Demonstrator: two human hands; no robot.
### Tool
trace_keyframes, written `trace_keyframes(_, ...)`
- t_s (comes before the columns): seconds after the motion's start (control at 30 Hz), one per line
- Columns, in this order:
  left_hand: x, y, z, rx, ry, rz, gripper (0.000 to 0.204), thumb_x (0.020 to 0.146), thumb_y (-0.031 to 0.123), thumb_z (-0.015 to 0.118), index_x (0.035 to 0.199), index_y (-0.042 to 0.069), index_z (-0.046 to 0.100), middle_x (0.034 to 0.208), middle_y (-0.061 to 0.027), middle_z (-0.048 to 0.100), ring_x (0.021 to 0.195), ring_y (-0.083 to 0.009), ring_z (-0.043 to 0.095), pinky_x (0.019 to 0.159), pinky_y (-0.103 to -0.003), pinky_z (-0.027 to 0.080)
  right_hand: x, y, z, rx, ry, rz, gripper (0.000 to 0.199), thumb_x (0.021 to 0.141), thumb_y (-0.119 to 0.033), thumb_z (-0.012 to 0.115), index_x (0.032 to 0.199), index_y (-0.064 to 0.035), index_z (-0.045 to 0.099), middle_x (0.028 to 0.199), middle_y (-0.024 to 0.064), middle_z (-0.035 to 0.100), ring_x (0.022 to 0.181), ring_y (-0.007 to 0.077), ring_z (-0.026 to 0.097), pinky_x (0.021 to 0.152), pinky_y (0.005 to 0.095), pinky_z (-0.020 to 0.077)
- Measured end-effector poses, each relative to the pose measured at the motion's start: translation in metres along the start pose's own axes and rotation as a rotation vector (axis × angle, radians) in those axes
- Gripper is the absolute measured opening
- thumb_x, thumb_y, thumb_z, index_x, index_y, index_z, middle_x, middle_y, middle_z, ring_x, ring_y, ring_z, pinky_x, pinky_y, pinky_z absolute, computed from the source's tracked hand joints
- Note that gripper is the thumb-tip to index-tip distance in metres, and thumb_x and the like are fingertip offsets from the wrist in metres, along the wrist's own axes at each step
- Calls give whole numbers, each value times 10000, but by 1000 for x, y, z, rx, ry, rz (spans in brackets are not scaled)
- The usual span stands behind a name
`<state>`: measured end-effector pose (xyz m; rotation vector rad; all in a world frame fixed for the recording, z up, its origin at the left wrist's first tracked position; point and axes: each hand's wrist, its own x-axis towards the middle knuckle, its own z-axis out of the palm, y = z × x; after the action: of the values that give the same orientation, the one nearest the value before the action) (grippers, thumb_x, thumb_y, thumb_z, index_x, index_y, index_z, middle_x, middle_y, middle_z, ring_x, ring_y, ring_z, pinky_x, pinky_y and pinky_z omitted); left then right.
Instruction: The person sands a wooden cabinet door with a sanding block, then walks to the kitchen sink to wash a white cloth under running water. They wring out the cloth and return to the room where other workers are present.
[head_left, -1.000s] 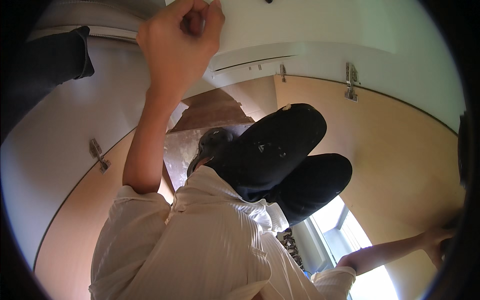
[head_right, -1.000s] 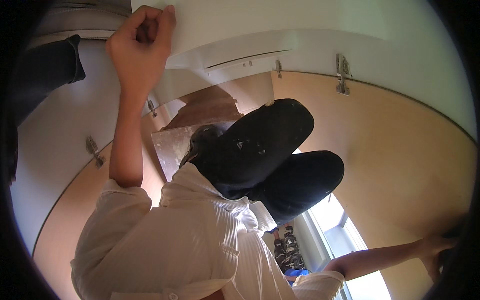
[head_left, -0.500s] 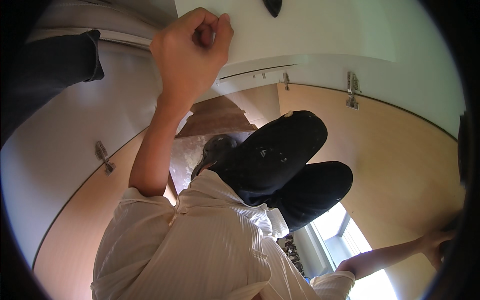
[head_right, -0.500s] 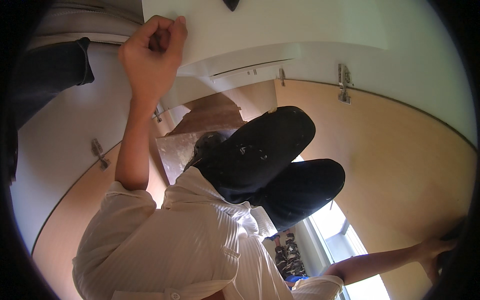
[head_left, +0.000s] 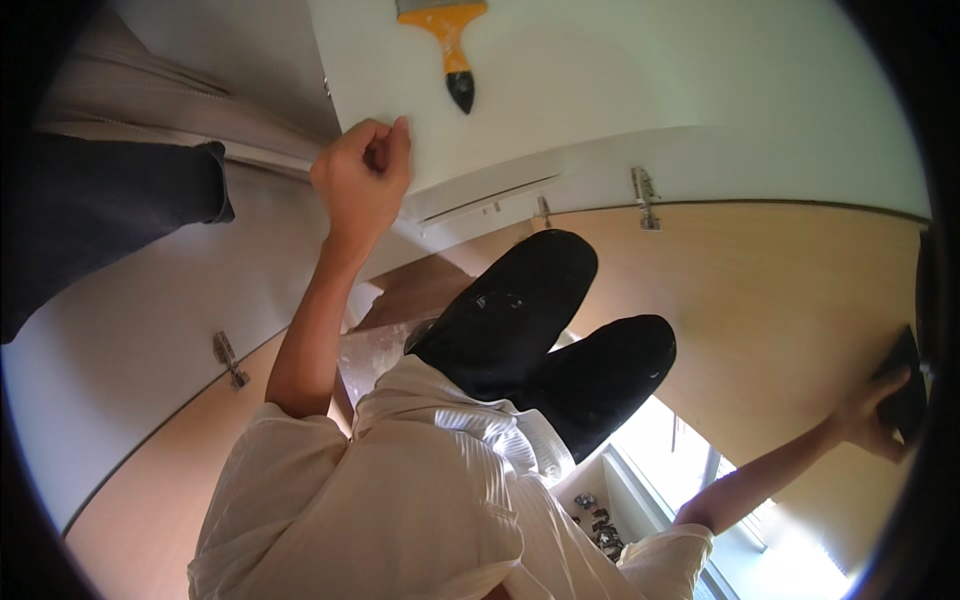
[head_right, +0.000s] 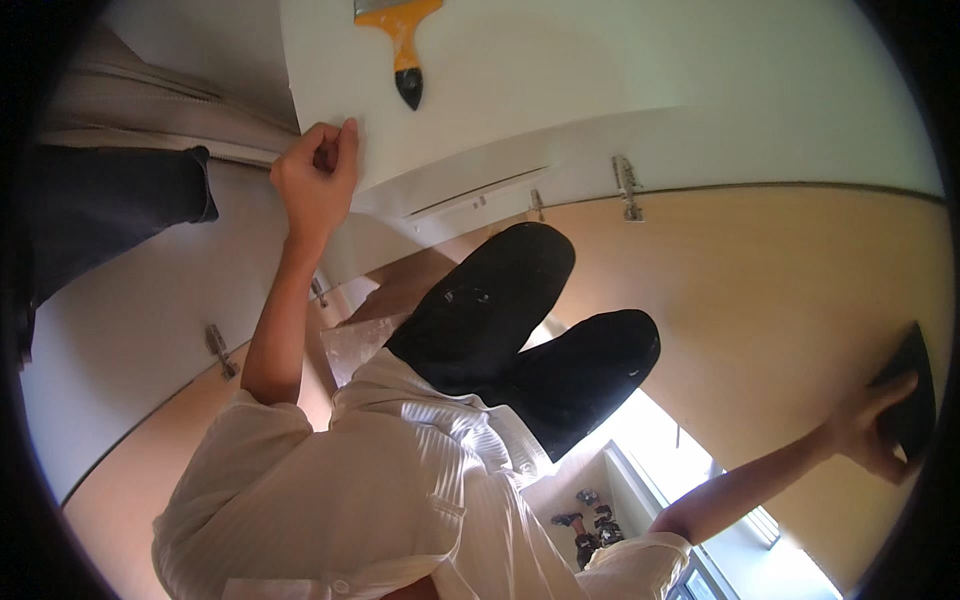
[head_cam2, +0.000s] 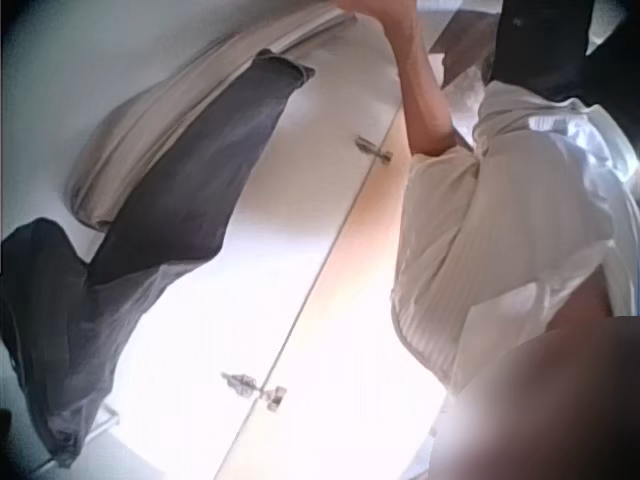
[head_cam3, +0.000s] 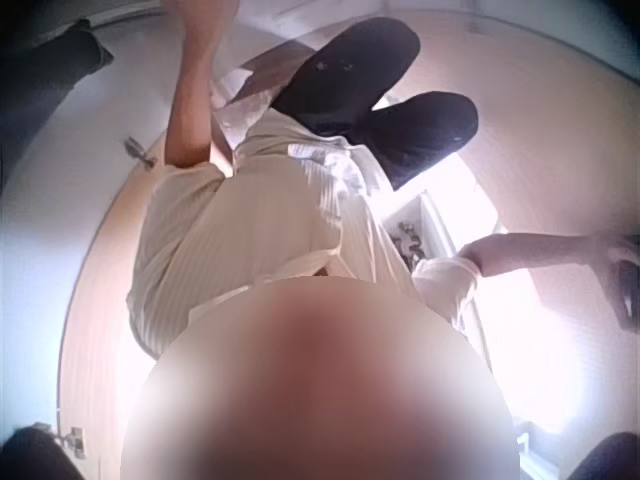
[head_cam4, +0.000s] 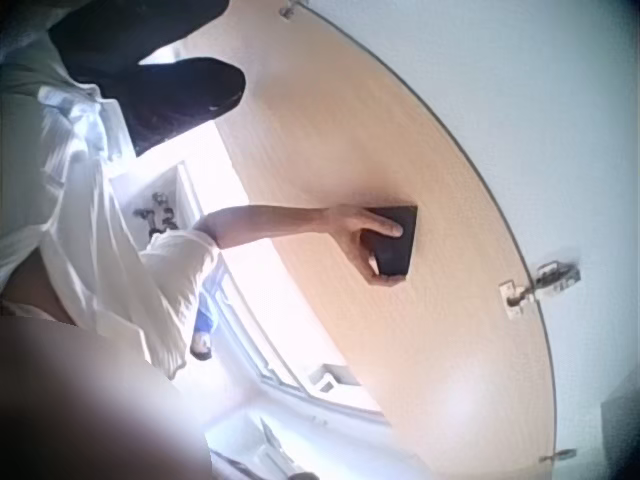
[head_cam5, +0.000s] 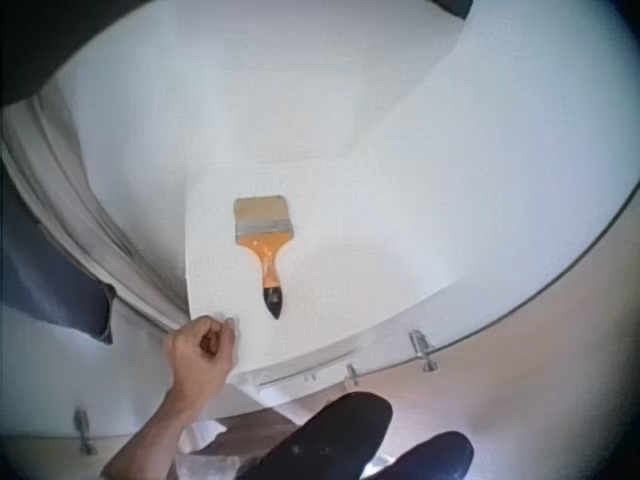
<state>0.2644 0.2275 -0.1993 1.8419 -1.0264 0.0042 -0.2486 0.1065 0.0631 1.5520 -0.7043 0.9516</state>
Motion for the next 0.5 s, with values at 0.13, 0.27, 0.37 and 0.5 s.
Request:
trace_keyframes(0.13, -1, 1, -2, 16, 4, 21, 260, 815, 168, 680, 613, 40, 578, 465, -34, 478, 400, -134, 437, 426, -275, 342, -1, -22, -1, 202, 9, 218, 692, 696, -105, 811, 1175, 28, 329, 1097, 187, 430, 859, 244, 612, 686, 281, 612)
trace_keyframes(0.27, 2, 9, -7, 10, -27, 15, 273, 822, 182, 672, 613, 36, 577, 467, -39, 489, 405, -144, 455, 436, -283, 354, 6, -39, -2, 338, 24, 380, 669, 713, -8, 772, 1198, 28, 313, 1116, 223, 444, 868, 278, 628, 723, 334, 614)
trace_keyframes(0.37, 7, 15, -11, 19, -41, -42, 277, 824, 192, 666, 616, 32, 577, 487, -43, 508, 420, -149, 467, 454, -287, 364, 9, -47, -2, 362, 31, 483, 654, 729, 20, 742, 1216, 26, 307, 1095, 230, 469, 875, 292, 631, 750, 362, 608)
trace_keyframes(0.5, 19, 13, -11, 34, 11, -8, 211, 804, 175, 668, 655, 47, 593, 548, -28, 528, 506, -164, 497, 582, -299, 398, 14, -60, -2, 400, 37, 575, 628, 744, 24, 723, 1222, 35, 316, 1080, 230, 487, 888, 285, 626, 766, 365, 601)
